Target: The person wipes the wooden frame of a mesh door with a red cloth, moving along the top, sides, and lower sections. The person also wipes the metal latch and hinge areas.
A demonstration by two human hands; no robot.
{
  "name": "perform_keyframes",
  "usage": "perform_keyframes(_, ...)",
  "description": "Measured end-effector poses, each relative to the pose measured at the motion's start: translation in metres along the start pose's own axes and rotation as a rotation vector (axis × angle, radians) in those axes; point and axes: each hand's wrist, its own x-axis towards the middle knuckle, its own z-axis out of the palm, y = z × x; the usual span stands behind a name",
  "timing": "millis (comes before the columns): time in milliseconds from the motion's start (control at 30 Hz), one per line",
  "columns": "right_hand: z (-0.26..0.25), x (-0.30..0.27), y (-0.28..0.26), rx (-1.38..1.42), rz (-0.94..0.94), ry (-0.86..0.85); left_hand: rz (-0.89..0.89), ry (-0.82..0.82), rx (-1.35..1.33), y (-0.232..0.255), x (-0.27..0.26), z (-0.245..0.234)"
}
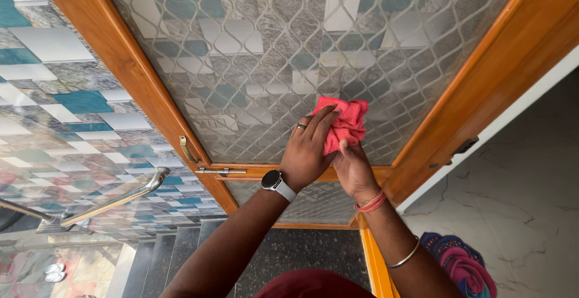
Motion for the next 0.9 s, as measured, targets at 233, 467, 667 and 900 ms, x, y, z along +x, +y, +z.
perform_keyframes(233, 0.012, -0.036, -0.028, 0.042, -0.076, 0.270, 0.071, -0.033, -0.201, 0.030, -0.004, 0.007)
perform_keyframes(467, -0.008, -0.068, -0.071, 0.016, -0.160, 0.391, 0.155, -0.078, -0.270, 0.056, 0.007, 0.016)
perform_keyframes(667, -0.042, -0.083, -0.140, -0.184, -0.371, 0.392, 0.254, -0.003, -0.192, 0.096, 0.063, 0.029)
perform_keyframes(900, -0.099, -0.081, -0.217, -0.609, -0.594, 0.385, 0.224, 0.152, -0.128, 0.135, 0.124, 0.069)
